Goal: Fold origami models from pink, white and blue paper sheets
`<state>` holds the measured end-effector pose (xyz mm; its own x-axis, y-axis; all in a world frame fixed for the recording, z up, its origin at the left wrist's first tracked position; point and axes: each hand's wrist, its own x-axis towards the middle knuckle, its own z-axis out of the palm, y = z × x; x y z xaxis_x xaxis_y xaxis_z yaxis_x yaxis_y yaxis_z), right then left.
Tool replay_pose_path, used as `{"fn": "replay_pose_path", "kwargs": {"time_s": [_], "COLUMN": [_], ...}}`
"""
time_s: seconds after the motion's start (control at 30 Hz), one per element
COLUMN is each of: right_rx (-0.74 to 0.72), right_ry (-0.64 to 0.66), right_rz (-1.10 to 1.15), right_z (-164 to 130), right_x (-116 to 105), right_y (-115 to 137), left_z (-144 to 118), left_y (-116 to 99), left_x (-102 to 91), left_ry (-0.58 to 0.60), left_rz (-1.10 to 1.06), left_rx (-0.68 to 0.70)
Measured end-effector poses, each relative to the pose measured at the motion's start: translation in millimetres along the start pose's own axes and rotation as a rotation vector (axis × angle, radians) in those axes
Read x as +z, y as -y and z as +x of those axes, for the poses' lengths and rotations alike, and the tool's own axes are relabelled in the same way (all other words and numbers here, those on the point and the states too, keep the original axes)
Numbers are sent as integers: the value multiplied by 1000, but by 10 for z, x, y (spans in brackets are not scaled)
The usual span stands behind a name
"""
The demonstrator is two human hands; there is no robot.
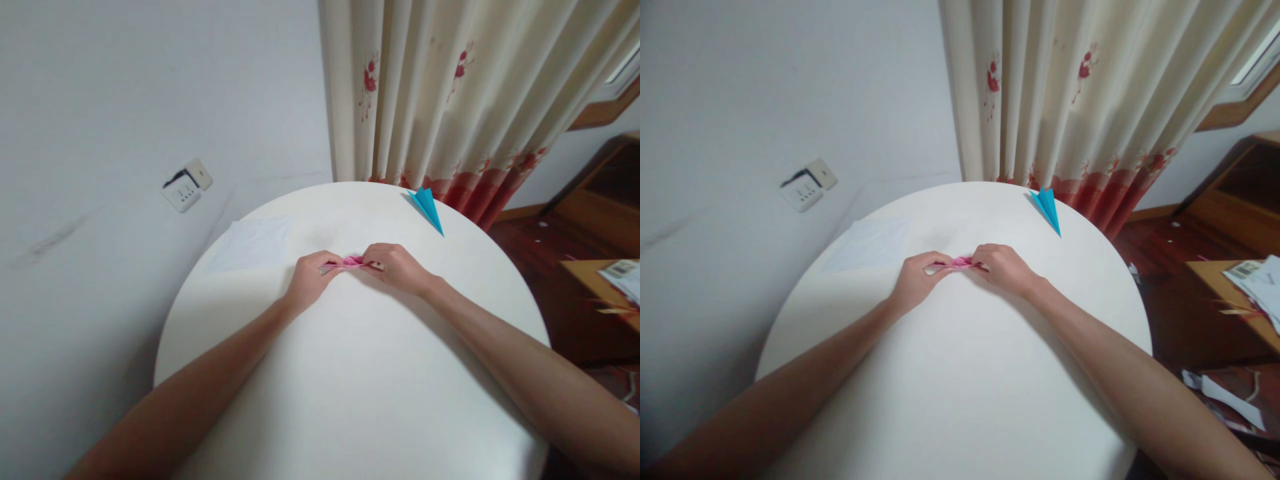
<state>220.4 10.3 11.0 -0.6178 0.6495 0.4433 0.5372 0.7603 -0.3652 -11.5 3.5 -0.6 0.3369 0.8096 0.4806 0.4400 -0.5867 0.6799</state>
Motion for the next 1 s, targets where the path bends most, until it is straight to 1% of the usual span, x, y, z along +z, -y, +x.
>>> {"fn": "replay_pose_path", "kwargs": {"time_s": [0.17,0.33,0.47,0.6,0.77,1.0], "right_rx": [-3,-9,23,24,41,117], "right_ry": [3,30,23,20,24,108], "right_rz": [2,2,-28,-12,-12,-80], "right_z": [1,8,18,12,1,6], "right_x": [-28,-25,-3,-2,-15,-37], "right_y": [15,30,46,44,29,59], "left_z": [-4,5,8,10,18,6], "left_y": [24,11,-15,-13,42,146], "left_x": [10,2,6,8,6,25], "left_ry": [21,46,64,59,37,128], "left_rz": [-25,-48,-42,-6,11,131], "left_rx": [22,79,63,49,81,51]}}
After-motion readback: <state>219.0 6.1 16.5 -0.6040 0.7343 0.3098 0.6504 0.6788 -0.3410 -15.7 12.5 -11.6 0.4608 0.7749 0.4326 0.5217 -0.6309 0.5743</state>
